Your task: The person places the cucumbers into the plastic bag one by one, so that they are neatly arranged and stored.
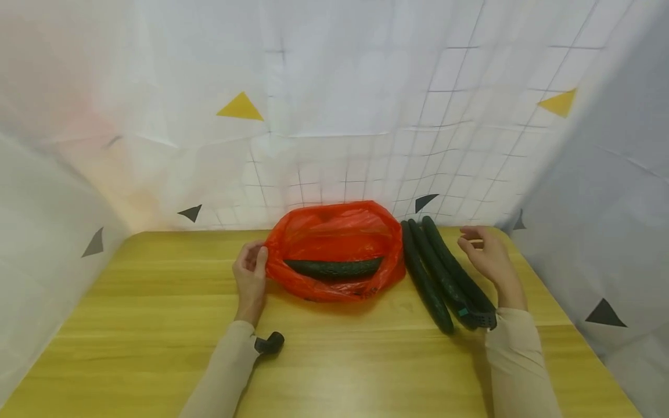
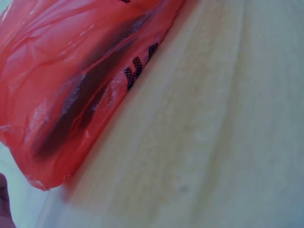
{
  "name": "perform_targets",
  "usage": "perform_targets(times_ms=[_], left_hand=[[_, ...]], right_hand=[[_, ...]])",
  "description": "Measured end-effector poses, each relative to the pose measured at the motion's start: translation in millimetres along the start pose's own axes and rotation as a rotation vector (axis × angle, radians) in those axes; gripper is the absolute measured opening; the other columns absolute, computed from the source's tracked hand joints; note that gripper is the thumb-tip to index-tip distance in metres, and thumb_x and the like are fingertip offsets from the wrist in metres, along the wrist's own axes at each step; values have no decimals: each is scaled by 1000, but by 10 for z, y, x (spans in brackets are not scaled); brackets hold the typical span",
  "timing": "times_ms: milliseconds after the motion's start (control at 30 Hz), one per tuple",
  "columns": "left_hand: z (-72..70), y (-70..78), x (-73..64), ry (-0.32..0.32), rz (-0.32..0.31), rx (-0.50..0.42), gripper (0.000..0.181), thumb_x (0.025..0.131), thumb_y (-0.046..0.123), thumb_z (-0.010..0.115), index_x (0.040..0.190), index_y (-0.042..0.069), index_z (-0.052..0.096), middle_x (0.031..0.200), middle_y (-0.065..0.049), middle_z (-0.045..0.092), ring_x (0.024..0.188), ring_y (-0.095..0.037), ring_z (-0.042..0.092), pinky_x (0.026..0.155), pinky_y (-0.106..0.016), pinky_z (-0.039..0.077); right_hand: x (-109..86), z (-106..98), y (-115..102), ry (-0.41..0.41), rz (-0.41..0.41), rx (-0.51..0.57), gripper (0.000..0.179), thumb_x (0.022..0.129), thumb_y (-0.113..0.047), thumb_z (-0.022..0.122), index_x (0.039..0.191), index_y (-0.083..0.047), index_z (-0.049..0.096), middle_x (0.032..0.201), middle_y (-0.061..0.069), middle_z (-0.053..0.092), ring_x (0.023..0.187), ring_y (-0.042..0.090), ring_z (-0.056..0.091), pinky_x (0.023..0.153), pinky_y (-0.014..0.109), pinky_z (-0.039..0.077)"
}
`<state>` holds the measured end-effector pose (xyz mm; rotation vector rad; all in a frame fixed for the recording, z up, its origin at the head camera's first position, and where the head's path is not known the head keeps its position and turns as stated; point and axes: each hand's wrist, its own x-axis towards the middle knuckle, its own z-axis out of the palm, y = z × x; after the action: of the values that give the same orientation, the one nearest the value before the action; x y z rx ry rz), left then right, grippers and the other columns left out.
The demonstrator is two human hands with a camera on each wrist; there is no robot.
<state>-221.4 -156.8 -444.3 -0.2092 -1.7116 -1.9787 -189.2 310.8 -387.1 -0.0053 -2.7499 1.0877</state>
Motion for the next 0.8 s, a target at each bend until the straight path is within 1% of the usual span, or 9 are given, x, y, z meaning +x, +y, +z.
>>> perform_targets(times_ms=[133,267,333,467,667,800], left_hand=[[-3,15,-3,-2,0,12,26,92,10,60,107,-11,59,92,3,63,85,-6,59,78,-15,48],[-5,22,-5,-5,-15,11,26,92,10,60,109,-10,59,93,4,63,86,-7,59,79,-15,48],[-1,26,-9,-7,-28,6,26,92,11,60,109,-9,59,93,5,63,86,-7,59,79,-15,48],[8,36,-20,-12,-45,15,28,92,12,60,110,-9,59,94,5,63,86,-7,59,79,-15,48],[0,36,-24,-7,-42,25,26,92,10,59,108,-10,59,92,3,62,85,-7,58,78,-15,48],[-33,-63,9,3,-48,22,26,92,12,60,108,-7,60,93,3,62,86,-9,58,78,-16,48]], right_hand=[[-1,1,38,-52,52,-7,51,100,-33,43,137,2,39,129,30,47,117,53,45,89,60,44],[12,29,87,-128,70,-5,54,100,-33,43,138,3,36,130,32,45,119,53,44,91,58,44],[15,51,119,-152,73,1,54,100,-33,44,139,4,35,131,33,44,119,53,44,92,57,44],[6,82,180,-158,77,0,55,100,-31,44,139,6,34,131,35,44,119,53,43,93,57,43],[-1,105,213,-180,100,-5,57,100,-32,43,139,8,33,131,36,43,120,53,42,94,57,42],[19,119,195,-222,128,-29,61,99,-37,43,140,8,33,134,36,41,120,50,43,94,56,42]])
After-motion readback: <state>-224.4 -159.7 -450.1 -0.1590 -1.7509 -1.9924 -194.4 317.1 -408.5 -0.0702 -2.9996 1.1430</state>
